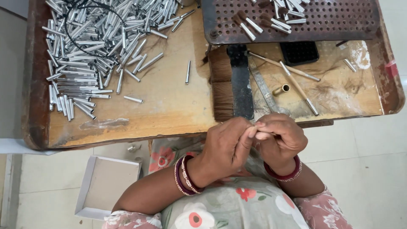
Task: Cleaning and inspecting small cylindrical metal tubes on a workbench using a brush and a metal rod.
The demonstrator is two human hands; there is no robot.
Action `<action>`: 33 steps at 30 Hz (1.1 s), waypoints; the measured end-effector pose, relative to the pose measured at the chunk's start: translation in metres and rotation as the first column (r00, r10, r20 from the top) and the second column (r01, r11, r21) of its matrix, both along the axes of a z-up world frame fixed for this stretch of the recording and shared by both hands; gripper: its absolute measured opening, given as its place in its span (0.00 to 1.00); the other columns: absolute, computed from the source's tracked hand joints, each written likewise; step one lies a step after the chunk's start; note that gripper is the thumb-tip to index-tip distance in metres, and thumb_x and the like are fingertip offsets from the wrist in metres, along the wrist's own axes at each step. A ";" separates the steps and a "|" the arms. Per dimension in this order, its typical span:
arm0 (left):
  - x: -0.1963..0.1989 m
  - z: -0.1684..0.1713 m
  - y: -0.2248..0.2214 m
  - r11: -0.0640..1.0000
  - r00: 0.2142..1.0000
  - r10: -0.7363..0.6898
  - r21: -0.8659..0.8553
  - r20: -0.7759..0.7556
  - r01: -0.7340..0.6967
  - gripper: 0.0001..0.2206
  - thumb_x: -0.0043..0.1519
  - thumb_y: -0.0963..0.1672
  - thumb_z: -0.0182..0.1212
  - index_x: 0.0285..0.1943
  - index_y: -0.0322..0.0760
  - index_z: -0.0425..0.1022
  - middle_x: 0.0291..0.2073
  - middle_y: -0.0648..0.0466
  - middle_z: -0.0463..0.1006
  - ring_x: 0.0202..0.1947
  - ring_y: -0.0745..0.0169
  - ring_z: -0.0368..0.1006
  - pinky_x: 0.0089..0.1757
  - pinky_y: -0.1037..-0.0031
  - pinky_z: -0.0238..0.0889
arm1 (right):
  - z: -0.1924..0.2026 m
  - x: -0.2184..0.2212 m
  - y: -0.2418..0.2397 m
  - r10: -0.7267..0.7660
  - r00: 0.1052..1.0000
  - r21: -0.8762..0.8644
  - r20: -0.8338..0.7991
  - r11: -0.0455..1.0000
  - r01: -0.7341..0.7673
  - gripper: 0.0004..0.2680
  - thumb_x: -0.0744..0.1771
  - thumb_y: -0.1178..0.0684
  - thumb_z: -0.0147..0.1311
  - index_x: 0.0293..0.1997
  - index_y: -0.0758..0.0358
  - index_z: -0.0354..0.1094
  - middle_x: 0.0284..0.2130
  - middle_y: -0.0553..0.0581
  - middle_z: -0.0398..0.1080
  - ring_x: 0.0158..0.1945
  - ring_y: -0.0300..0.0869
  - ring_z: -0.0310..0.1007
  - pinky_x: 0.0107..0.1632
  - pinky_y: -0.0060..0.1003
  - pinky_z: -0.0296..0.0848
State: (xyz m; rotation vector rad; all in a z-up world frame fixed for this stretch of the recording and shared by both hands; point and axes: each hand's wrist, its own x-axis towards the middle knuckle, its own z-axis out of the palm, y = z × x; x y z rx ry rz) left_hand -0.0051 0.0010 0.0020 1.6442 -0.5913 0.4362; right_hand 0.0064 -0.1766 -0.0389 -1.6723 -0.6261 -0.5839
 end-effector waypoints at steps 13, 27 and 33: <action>0.054 0.032 -0.026 0.860 0.977 -0.158 0.466 -0.146 0.209 0.38 0.58 0.47 0.69 0.75 0.36 0.51 0.30 0.46 0.78 0.28 0.41 0.76 0.30 0.55 0.67 | 0.030 0.057 -0.064 -0.330 0.930 -0.304 -0.161 0.913 0.272 0.08 0.74 0.53 0.58 0.45 0.69 0.71 0.37 0.52 0.73 0.39 0.33 0.68 0.44 0.27 0.68; 0.111 -0.002 -0.076 0.695 0.998 -0.005 0.717 -0.065 0.051 0.40 0.55 0.41 0.65 0.78 0.40 0.49 0.35 0.44 0.81 0.34 0.40 0.79 0.37 0.54 0.69 | 0.074 0.062 -0.067 -0.326 0.941 -0.710 -0.087 0.683 0.171 0.05 0.66 0.58 0.63 0.45 0.63 0.75 0.38 0.60 0.76 0.42 0.52 0.77 0.45 0.43 0.74; 0.089 0.025 -0.046 0.849 0.977 0.083 0.500 0.194 -0.172 0.41 0.53 0.41 0.68 0.77 0.40 0.52 0.65 0.36 0.69 0.65 0.36 0.68 0.58 0.57 0.65 | 0.060 0.040 -0.067 -0.243 0.922 -0.822 0.302 0.424 0.381 0.30 0.63 0.31 0.57 0.66 0.64 0.64 0.64 0.69 0.63 0.67 0.63 0.61 0.68 0.56 0.59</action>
